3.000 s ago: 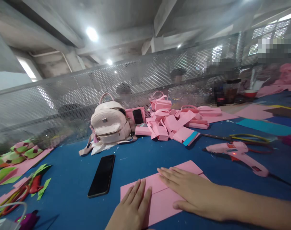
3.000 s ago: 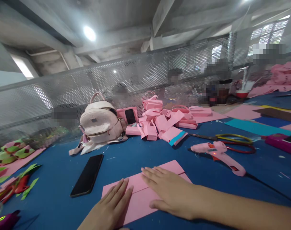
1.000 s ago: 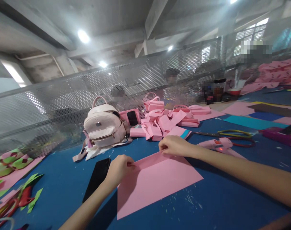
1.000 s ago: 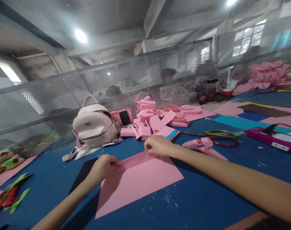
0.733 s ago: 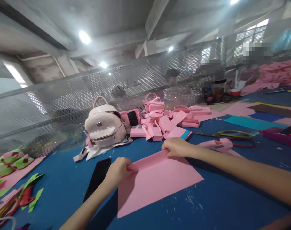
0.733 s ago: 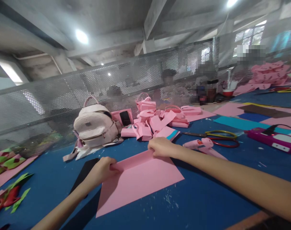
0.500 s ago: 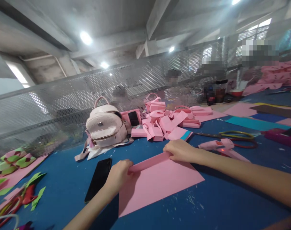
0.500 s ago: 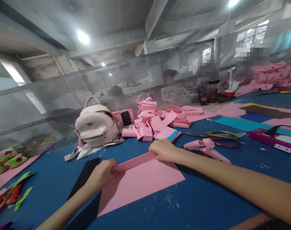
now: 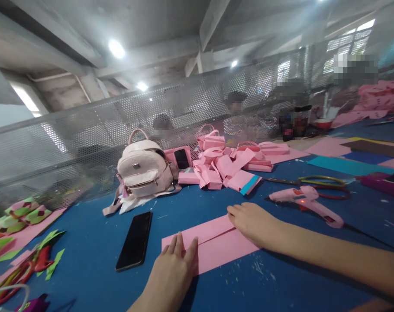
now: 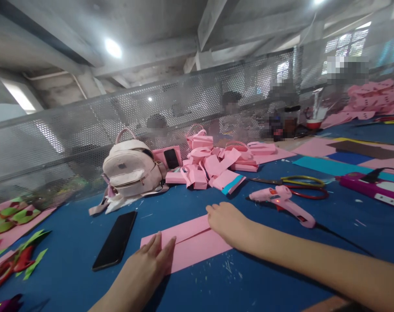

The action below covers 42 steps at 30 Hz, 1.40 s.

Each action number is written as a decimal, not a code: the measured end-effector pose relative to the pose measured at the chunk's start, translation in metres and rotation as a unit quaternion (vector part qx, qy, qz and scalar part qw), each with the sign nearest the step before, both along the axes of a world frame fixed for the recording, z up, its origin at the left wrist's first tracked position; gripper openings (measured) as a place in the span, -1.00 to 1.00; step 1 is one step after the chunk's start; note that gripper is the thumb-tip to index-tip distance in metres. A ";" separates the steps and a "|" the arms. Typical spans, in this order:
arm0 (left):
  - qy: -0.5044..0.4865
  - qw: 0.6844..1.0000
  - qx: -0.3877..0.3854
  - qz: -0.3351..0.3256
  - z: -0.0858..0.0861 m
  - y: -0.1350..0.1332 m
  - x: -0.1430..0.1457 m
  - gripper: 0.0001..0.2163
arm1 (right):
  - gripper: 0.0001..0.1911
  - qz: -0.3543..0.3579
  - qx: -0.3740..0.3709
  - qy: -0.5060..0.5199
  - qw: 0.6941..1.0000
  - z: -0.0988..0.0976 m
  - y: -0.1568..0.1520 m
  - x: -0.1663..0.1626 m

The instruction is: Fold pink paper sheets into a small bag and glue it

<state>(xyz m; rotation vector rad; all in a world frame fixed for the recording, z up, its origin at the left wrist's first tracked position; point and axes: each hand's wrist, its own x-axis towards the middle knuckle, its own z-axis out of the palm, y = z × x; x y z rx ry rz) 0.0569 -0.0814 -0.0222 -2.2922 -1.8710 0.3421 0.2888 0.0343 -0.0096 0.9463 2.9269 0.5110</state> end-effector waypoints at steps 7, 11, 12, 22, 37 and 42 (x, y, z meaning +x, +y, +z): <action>-0.038 0.996 -0.070 0.030 0.018 -0.009 0.013 -0.34 | -0.34 0.014 -0.101 0.042 0.994 -0.009 -0.030 -0.013; -0.059 0.994 -0.088 0.038 0.019 -0.009 0.012 -0.31 | -0.23 0.098 -0.253 0.095 0.958 -0.007 -0.038 -0.029; -0.064 0.993 -0.091 0.039 0.019 -0.009 0.012 -0.31 | -0.23 0.098 -0.267 0.105 0.953 -0.007 -0.038 -0.032; -0.071 0.994 -0.073 0.040 0.017 -0.014 -0.003 -0.35 | -0.31 0.061 -0.263 0.119 0.955 -0.007 -0.035 0.001; -0.041 0.997 0.060 0.000 -0.009 -0.032 -0.054 -0.55 | -0.45 0.032 0.011 0.110 0.993 -0.040 -0.011 0.079; -0.050 0.995 0.077 -0.025 -0.012 -0.033 -0.064 -0.59 | -0.42 0.013 0.049 0.166 0.985 -0.057 -0.009 0.088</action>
